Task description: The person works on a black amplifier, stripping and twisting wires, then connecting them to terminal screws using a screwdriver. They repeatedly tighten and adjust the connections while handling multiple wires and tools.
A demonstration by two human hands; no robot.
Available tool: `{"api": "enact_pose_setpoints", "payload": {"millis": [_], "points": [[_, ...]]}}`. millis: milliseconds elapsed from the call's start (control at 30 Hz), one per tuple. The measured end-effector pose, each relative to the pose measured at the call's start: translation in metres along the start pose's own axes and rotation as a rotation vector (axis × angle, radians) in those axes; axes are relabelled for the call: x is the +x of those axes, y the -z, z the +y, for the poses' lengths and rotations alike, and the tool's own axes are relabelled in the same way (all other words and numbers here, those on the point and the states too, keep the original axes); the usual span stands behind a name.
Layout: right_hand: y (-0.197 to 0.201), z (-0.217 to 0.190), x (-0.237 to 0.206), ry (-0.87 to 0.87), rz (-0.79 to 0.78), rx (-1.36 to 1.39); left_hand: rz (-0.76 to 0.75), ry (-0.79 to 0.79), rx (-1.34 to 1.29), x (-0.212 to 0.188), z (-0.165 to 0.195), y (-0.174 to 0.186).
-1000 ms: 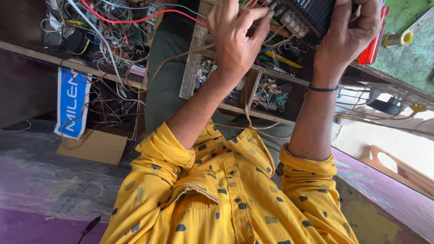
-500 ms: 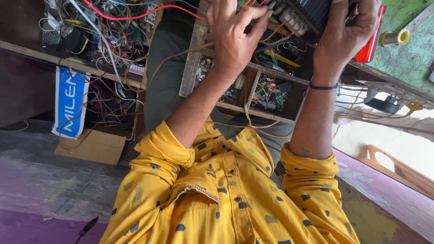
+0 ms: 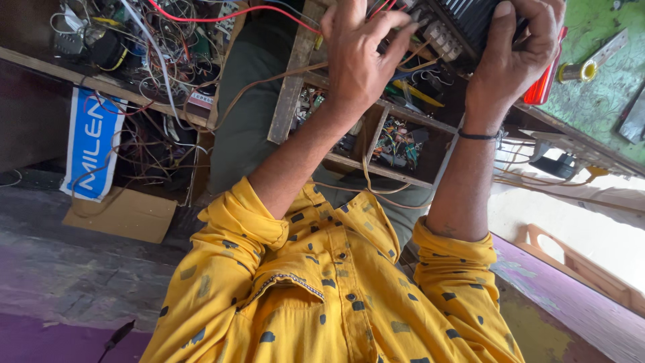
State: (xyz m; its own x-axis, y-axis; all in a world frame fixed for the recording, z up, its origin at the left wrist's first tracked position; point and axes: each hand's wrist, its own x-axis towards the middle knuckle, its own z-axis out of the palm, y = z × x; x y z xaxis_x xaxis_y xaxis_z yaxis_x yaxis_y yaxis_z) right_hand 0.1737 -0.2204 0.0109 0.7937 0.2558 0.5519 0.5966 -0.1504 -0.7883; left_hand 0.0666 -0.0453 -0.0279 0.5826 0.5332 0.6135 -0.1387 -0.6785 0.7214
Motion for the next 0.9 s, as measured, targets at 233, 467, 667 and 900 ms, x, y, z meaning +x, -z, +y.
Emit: {"api": "enact_pose_setpoints", "payload": {"millis": [233,467,667,900], "points": [[-0.002,-0.016,0.004,0.044,-0.015,-0.159,-0.015,0.019,-0.026,0.003,0.000,0.006],[-0.004,-0.016,0.006,0.038,0.000,-0.115,-0.016,0.017,-0.001,0.005,0.000,0.005],[-0.002,-0.012,0.005,0.043,-0.006,-0.105,0.007,0.007,0.010,0.002,-0.002,0.000],[0.002,-0.003,0.004,0.029,0.006,-0.074,0.020,0.002,0.024,-0.005,-0.002,-0.007]]}}
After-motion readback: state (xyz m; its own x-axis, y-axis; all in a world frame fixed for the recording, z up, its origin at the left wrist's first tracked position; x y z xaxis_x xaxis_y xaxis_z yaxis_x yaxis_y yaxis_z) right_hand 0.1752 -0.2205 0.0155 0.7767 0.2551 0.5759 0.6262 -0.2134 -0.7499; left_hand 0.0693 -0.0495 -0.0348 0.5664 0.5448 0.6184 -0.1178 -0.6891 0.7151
